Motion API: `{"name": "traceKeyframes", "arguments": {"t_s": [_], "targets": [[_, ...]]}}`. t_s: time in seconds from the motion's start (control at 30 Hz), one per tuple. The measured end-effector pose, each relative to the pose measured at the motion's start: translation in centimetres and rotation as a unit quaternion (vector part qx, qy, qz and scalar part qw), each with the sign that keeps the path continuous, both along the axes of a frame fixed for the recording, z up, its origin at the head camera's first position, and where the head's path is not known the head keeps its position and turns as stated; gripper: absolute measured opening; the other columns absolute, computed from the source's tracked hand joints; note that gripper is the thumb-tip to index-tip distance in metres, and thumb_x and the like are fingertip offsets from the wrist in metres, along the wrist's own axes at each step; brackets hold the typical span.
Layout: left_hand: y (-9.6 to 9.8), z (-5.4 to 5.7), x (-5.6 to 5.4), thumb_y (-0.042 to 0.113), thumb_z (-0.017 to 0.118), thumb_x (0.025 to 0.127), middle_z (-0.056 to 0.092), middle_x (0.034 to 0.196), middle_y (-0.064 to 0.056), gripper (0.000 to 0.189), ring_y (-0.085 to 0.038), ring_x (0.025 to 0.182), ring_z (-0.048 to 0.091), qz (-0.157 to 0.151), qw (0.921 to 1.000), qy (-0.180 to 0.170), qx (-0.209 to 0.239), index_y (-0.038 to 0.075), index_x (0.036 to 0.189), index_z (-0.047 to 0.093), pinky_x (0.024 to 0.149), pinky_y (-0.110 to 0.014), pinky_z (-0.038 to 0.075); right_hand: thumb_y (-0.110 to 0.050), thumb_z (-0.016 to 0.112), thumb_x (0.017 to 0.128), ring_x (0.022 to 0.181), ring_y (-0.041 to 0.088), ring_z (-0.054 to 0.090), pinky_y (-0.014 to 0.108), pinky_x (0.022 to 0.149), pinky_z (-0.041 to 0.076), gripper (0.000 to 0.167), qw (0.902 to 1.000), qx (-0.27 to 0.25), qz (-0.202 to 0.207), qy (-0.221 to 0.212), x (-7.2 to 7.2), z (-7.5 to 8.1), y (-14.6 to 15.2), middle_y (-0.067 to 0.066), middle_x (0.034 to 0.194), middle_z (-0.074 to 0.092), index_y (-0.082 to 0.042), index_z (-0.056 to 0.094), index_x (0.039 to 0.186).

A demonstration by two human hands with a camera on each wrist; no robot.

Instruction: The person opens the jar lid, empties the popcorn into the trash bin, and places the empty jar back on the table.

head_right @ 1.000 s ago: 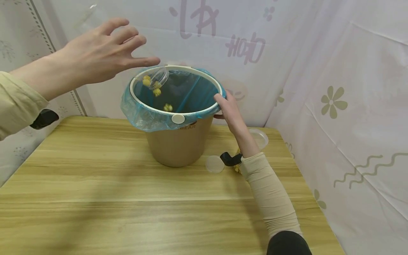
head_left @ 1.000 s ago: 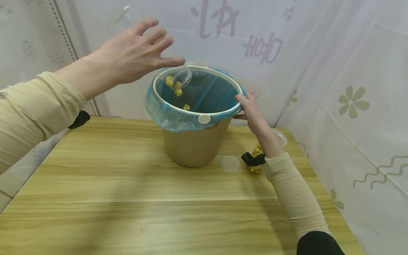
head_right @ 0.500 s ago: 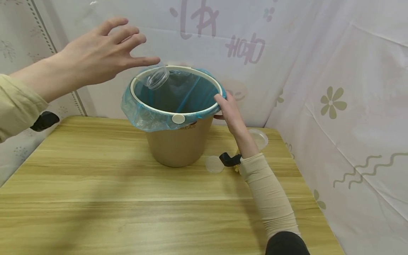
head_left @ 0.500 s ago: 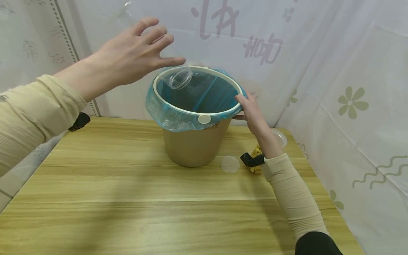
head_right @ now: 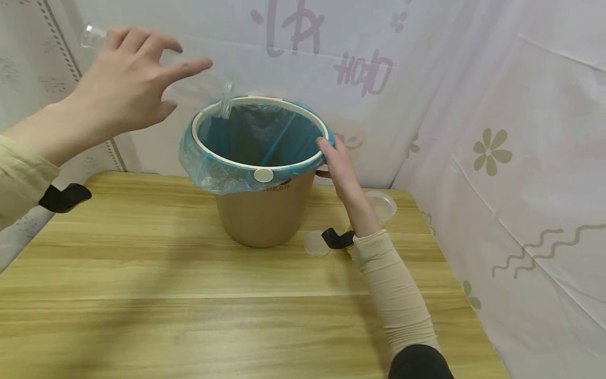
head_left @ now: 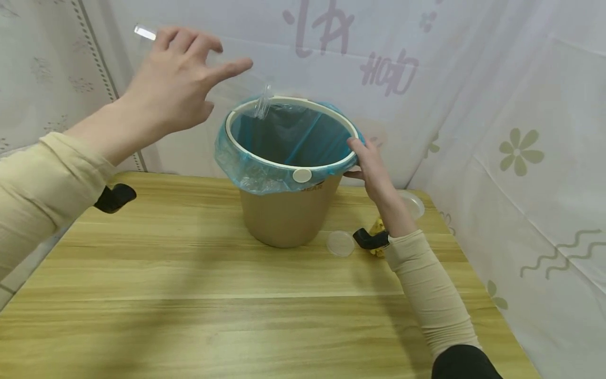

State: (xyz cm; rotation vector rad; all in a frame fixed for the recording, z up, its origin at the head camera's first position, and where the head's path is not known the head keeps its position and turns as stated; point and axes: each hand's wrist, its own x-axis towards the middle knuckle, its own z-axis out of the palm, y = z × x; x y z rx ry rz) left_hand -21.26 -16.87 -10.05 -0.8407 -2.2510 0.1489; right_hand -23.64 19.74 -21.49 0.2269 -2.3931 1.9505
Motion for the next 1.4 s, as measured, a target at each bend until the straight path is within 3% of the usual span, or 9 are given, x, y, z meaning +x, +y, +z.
{"name": "traceKeyframes", "arguments": {"t_s": [0.23,0.53,0.67,0.9,1.03,1.23,1.4], "targets": [[0.0,-0.3,0.6,0.002,0.072,0.079,0.049,0.143,-0.028,0.086,-0.053,0.135,0.038,0.039,0.9904,-0.093,0.095,0.026,0.156,0.043,0.115,-0.067,0.025,-0.047,0.047,0.099,0.135,0.038,0.052,0.07,0.105,0.047,0.064,1.0,0.002,-0.001,0.009,0.0,-0.3,0.2,0.018,0.148,0.052,-0.02,0.04,0.156],[0.0,-1.1,0.9,0.01,0.084,0.078,0.05,0.143,-0.026,0.097,-0.047,0.133,0.039,0.055,0.9582,-0.174,0.22,0.031,0.16,0.037,0.113,-0.065,0.026,-0.051,0.044,0.101,0.132,0.038,0.055,0.069,0.104,0.048,0.063,0.9997,-0.004,-0.017,0.019,0.2,-0.3,-0.1,0.019,0.144,0.055,-0.018,0.042,0.155],[-0.2,-1.5,0.8,0.014,0.085,0.078,0.049,0.146,-0.023,0.101,-0.041,0.135,0.039,0.056,0.9325,-0.217,0.283,0.036,0.161,0.032,0.113,-0.061,0.028,-0.051,0.043,0.1,0.131,0.038,0.056,0.068,0.103,0.049,0.063,0.9994,-0.003,-0.024,0.024,0.3,-0.3,-0.2,0.018,0.144,0.055,-0.018,0.043,0.153],[-0.6,-2.0,1.2,0.025,0.086,0.08,0.044,0.155,-0.015,0.105,-0.033,0.144,0.04,0.065,0.8701,-0.294,0.391,0.051,0.159,0.023,0.116,-0.06,0.032,-0.052,0.042,0.101,0.13,0.035,0.057,0.069,0.103,0.049,0.059,0.9991,-0.005,-0.028,0.032,0.3,-0.3,-0.2,0.017,0.14,0.056,-0.019,0.047,0.151],[-0.9,-2.5,1.8,0.033,0.085,0.082,0.041,0.159,-0.008,0.104,-0.027,0.146,0.038,0.069,0.8392,-0.316,0.437,0.057,0.157,0.018,0.119,-0.058,0.031,-0.052,0.04,0.102,0.131,0.032,0.055,0.068,0.103,0.049,0.058,0.9988,-0.005,-0.033,0.036,0.4,-0.3,-0.2,0.015,0.139,0.056,-0.02,0.048,0.149],[-1.2,-3.6,2.6,0.038,0.086,0.082,0.047,0.152,0.006,0.102,-0.017,0.138,0.04,0.061,0.807,-0.323,0.491,0.058,0.156,0.019,0.123,-0.049,0.029,-0.052,0.039,0.104,0.13,0.03,0.056,0.066,0.102,0.051,0.057,0.9985,-0.011,-0.04,0.037,0.7,-0.1,-0.3,0.015,0.138,0.056,-0.02,0.049,0.149],[-1.1,-4.8,3.1,0.035,0.087,0.081,0.05,0.144,0.008,0.102,-0.015,0.135,0.044,0.036,0.7827,-0.323,0.531,0.054,0.157,0.022,0.125,-0.042,0.026,-0.053,0.038,0.105,0.129,0.03,0.057,0.064,0.102,0.052,0.057,0.9982,-0.01,-0.048,0.036,0.9,-0.1,-0.3,0.015,0.138,0.056,-0.019,0.049,0.149]]}}
